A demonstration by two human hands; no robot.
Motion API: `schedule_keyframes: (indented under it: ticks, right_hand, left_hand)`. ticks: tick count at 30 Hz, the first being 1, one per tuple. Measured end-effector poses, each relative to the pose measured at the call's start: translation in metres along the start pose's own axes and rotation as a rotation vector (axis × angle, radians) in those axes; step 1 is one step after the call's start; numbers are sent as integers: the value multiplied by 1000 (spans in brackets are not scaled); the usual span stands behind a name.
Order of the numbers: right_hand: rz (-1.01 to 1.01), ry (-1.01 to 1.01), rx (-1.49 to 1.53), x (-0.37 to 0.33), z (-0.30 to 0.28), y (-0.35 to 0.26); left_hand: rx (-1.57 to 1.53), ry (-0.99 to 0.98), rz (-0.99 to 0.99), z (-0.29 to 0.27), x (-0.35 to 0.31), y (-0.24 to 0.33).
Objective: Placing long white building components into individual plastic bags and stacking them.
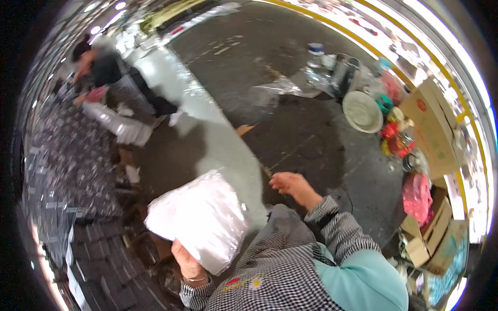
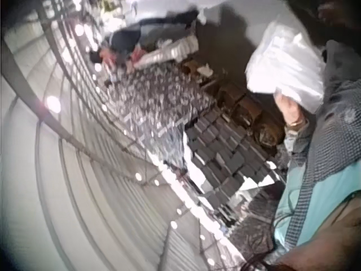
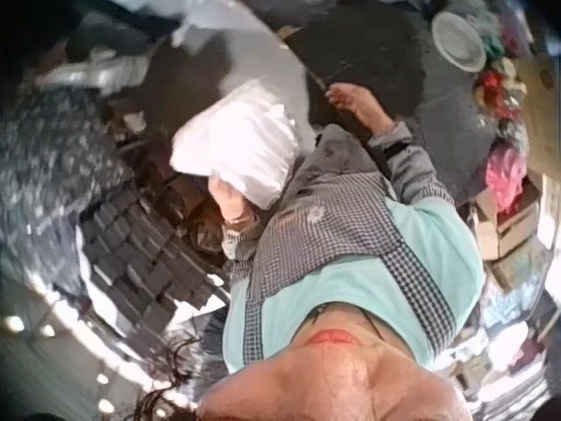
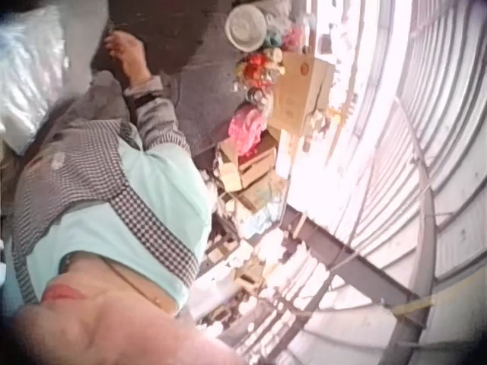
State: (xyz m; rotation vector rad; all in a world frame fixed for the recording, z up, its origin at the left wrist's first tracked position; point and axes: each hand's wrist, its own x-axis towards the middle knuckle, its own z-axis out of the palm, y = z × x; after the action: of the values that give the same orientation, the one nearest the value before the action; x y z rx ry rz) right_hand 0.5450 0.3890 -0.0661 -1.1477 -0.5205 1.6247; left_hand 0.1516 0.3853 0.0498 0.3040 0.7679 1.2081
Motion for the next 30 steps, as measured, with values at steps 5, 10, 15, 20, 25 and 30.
schedule_keyframes:
  ticks: [5,10,15,20,25,30]
  right_hand:
    - [-194,-466,50,-53,149,34]
    - [-189,-243,-158,-87,174,65]
    - [-154,-128,-166,-153,190,63]
    - [-167,-221,-216,-179,182,98]
    - [73,-159,-29,-214,195,88]
    - [19,-391,-533,-261,203,122]
  left_hand:
    - [-128,-66,18,-36,-62,4]
    - [-161,-48,70,-89,-138,-2]
    - [-239,21,44,-128,-206,-8]
    - [-249,4,55,-153,-255,-20]
    - [-235,33,90,-165,-289,-24]
    - [-186,-69,122,-165,-307,-32]
